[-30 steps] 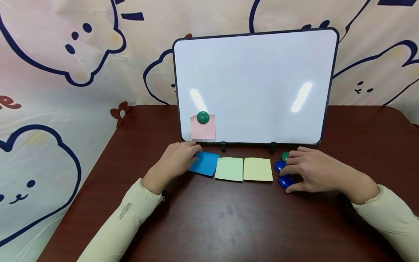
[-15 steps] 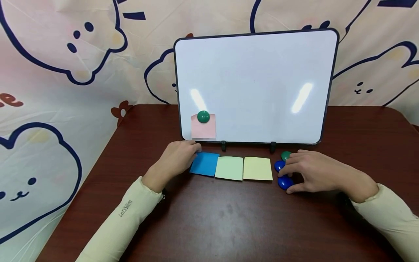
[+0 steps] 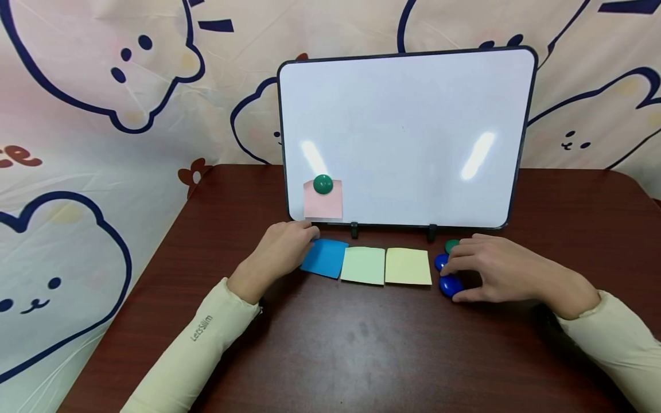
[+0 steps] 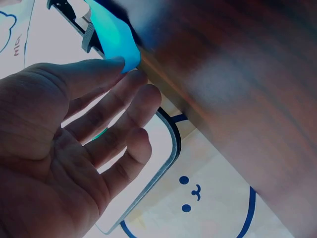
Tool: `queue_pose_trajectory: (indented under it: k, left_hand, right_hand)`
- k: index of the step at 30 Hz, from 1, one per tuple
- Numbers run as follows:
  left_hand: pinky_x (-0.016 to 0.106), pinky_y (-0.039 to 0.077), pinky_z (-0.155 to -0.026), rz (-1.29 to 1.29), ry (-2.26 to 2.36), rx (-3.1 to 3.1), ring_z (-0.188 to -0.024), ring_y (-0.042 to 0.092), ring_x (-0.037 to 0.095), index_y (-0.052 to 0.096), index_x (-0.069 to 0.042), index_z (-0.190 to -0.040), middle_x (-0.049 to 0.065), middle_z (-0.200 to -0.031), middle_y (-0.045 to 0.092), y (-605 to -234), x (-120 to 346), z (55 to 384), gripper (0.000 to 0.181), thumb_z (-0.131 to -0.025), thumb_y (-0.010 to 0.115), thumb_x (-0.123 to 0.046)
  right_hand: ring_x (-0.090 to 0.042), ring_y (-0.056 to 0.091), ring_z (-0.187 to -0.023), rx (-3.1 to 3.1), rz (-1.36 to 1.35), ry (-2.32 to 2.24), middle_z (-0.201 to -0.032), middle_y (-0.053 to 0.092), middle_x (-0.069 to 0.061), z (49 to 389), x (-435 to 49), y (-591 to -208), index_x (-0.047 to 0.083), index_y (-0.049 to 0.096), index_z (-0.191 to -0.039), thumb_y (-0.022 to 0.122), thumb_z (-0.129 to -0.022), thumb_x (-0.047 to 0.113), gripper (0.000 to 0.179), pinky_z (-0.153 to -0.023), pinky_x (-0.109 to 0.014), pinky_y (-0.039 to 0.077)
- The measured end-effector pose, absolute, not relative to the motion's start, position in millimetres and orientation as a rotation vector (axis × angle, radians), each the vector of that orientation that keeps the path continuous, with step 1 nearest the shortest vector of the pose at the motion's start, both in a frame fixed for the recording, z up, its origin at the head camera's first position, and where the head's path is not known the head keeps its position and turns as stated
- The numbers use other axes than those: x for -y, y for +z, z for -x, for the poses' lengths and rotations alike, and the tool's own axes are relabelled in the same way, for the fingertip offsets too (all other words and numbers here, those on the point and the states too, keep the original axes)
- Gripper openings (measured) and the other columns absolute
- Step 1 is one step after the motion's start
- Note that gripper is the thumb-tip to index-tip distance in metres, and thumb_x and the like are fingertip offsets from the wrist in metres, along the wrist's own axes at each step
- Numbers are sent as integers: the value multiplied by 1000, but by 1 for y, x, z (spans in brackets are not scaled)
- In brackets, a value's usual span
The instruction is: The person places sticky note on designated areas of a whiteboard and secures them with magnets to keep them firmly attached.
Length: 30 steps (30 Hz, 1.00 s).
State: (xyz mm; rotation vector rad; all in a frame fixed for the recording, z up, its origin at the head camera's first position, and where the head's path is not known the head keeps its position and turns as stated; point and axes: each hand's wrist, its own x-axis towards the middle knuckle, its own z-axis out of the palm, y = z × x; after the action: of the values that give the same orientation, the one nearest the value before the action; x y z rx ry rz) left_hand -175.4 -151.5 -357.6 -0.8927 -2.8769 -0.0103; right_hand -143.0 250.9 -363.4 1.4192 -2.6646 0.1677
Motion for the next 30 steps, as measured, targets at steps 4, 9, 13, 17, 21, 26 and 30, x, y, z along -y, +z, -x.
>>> queue_pose_trajectory:
  k: [4, 9, 13, 17, 21, 26, 30]
  left_hand:
    - [25, 48, -53, 898, -9, 2865, -58, 52, 12, 74, -11, -96, 4, -85, 69, -358, 151, 176, 9, -94, 65, -9]
    - [24, 44, -49, 891, -22, 2842, -55, 49, 12, 73, -10, -93, 4, -78, 67, -357, 151, 176, 10, -94, 64, -7]
    - [24, 45, -49, 883, -34, 2837, -54, 49, 11, 72, -10, -93, 4, -76, 67, -358, 152, 176, 10, -94, 63, -7]
    - [27, 51, -54, 882, -75, 2819, -60, 54, 13, 72, -11, -92, 4, -82, 70, -359, 152, 176, 9, -94, 64, -6]
    - [30, 55, -60, 878, -106, 2797, -67, 60, 15, 72, -10, -92, 5, -87, 72, -359, 152, 176, 8, -93, 66, -6]
    - [31, 58, -64, 881, -146, 2782, -70, 64, 16, 73, -10, -96, 5, -90, 74, -358, 151, 175, 8, -93, 66, -6]
    - [31, 59, -66, 902, -152, 2740, -72, 67, 17, 75, -12, -99, 5, -94, 75, -357, 149, 175, 13, -92, 67, -5]
  right_hand:
    - [-2, 58, -90, 2572, -1417, 195, -102, 69, 17, 145, -253, -364, 30, 73, -109, 82, -77, 49, 38, -75, -29, 52]
    - [-5, 61, -90, 2530, -1409, 222, -104, 69, 14, 146, -253, -363, 29, 72, -112, 85, -75, 40, 41, -74, -31, 55]
    - [-6, 61, -90, 2529, -1412, 231, -106, 68, 13, 146, -253, -363, 28, 72, -114, 86, -74, 37, 43, -74, -32, 56]
    - [-4, 59, -88, 2546, -1408, 223, -106, 65, 13, 147, -253, -363, 28, 71, -115, 86, -74, 35, 44, -74, -31, 55]
    - [-4, 60, -91, 2558, -1402, 212, -107, 66, 13, 148, -253, -363, 27, 71, -115, 87, -73, 34, 45, -76, -32, 56]
    - [-5, 61, -92, 2582, -1387, 194, -107, 66, 12, 147, -252, -362, 26, 71, -116, 86, -74, 34, 45, -77, -33, 57]
    - [-6, 62, -94, 2608, -1368, 174, -109, 66, 11, 147, -252, -362, 27, 70, -117, 85, -76, 35, 44, -79, -35, 57]
